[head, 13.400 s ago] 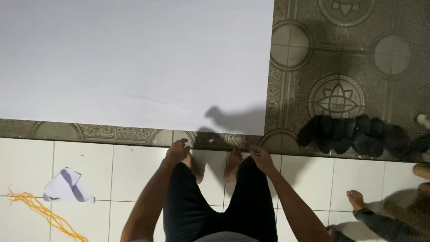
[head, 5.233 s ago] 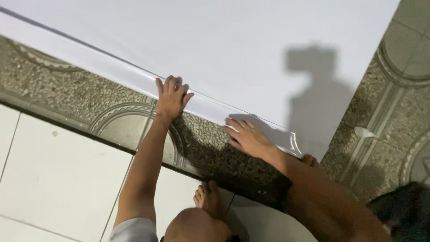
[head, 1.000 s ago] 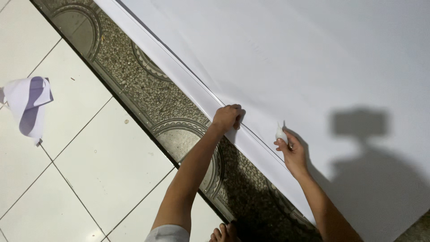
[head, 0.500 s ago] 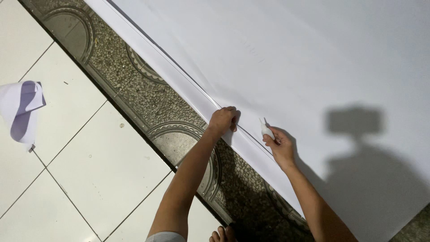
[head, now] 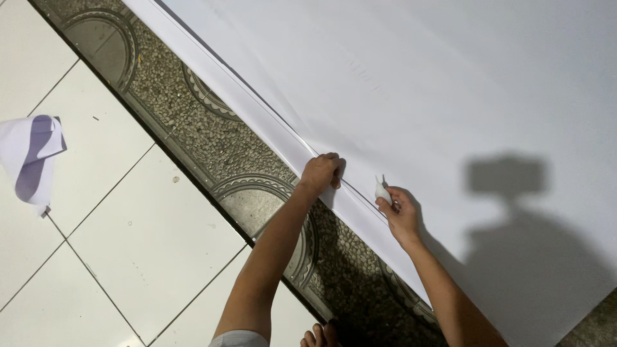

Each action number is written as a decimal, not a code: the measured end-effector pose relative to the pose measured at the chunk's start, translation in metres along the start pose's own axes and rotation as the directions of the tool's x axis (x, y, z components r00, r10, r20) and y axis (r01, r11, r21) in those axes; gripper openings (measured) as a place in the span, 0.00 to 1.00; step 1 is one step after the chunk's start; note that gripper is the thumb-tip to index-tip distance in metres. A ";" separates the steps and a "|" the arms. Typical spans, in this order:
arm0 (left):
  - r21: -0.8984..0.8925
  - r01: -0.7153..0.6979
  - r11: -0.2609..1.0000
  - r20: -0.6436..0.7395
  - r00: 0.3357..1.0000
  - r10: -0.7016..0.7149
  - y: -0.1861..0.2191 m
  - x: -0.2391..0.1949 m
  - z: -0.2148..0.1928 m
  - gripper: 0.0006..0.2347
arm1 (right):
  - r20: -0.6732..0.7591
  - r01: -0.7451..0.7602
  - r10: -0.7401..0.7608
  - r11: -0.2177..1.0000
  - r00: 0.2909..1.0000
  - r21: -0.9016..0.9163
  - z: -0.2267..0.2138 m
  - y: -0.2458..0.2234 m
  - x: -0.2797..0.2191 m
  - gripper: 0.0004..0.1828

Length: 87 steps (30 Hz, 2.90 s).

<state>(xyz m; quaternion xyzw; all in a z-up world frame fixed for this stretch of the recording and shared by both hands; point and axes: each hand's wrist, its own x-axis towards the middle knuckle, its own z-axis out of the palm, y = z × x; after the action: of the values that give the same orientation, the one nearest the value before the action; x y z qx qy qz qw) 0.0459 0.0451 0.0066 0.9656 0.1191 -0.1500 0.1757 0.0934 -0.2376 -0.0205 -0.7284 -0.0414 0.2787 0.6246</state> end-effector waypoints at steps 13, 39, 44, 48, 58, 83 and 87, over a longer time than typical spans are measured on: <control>0.156 0.035 0.987 -0.030 0.999 -0.030 0.003 0.011 0.024 0.21 | 0.271 0.264 -0.224 0.956 0.936 -0.124 0.055 -0.184 -0.017 0.19; 0.188 0.078 0.979 0.010 0.997 -0.082 -0.024 0.047 0.079 0.34 | 0.410 0.202 -0.187 0.979 0.893 0.005 0.043 -0.203 -0.024 0.16; 0.183 0.075 0.980 0.082 0.992 -0.091 0.005 0.018 0.019 0.32 | 0.288 0.081 -0.073 0.997 0.955 -0.016 0.000 -0.104 -0.011 0.17; 0.199 0.059 0.978 0.103 0.991 -0.081 0.012 0.013 0.010 0.29 | 0.229 0.012 -0.002 0.999 0.974 -0.044 -0.025 -0.059 -0.012 0.16; 0.196 0.047 0.980 0.071 0.996 -0.062 0.010 0.010 0.012 0.29 | 0.216 -0.017 0.022 0.999 0.976 -0.027 -0.017 -0.022 -0.008 0.20; 0.274 0.057 0.960 0.136 0.986 -0.098 0.034 0.002 -0.015 0.28 | 0.141 0.054 -0.030 0.985 0.989 -0.165 0.012 -0.035 -0.003 0.20; 0.308 0.063 0.949 0.156 0.981 -0.115 0.039 -0.001 -0.019 0.27 | 0.105 0.037 -0.029 0.996 0.994 -0.075 0.010 -0.006 0.004 0.23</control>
<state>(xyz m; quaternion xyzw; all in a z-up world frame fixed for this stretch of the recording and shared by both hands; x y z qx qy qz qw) 0.0612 0.0169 0.0360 0.9582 0.1228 -0.2568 0.0289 0.0941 -0.2260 -0.0170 -0.7356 -0.0966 0.3042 0.5976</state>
